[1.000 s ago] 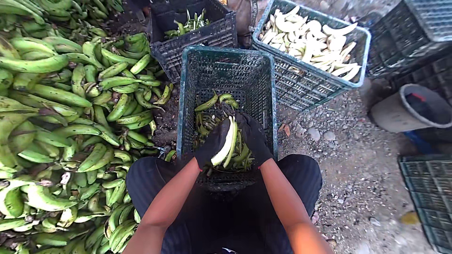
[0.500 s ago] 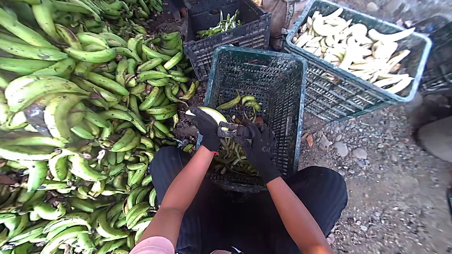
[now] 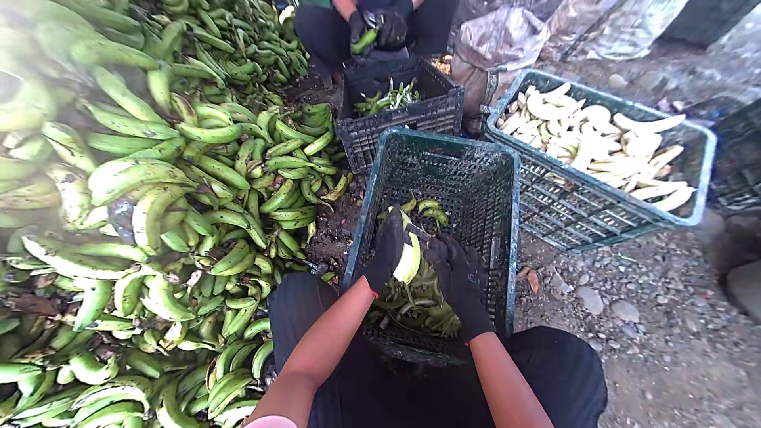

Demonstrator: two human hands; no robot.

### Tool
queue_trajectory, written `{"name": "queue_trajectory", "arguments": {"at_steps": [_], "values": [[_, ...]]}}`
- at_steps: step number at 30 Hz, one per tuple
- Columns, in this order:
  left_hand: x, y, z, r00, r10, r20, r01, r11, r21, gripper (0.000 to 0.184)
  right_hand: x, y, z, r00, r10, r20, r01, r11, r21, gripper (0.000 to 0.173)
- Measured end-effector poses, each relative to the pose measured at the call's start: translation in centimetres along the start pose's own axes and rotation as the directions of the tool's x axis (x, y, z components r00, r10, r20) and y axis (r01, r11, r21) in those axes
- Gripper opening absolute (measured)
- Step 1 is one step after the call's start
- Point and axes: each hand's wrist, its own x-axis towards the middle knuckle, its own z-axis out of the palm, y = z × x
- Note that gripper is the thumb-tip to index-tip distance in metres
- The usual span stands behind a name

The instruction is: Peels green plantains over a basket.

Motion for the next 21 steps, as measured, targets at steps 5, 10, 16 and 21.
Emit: {"name": "queue_trajectory", "arguments": {"at_steps": [5,10,16,21], "values": [[0.3,-0.2,0.0,0.984,0.029,0.176,-0.041,0.997,0.064,0.055,0.5,0.4,0.0,0.997,0.076,0.002,-0.076,0.997,0.006,0.058],[-2.2,1.4,0.1,0.902,0.041,0.429,-0.105,0.986,0.127,0.049,1.3,2.1,-0.5,0.993,0.066,0.098,-0.087,0.969,0.232,0.059],[-2.1,1.5,0.6,0.838,-0.024,0.545,-0.240,0.880,0.409,0.055,1.5,3.0,-0.9,0.988,0.112,0.109,-0.140,0.945,0.297,0.049],[0.8,-2.1,1.0,0.960,-0.089,0.266,0.176,0.928,-0.327,0.065,-0.1,2.6,0.5,0.999,0.019,0.026,-0.026,0.942,0.334,0.067]]}}
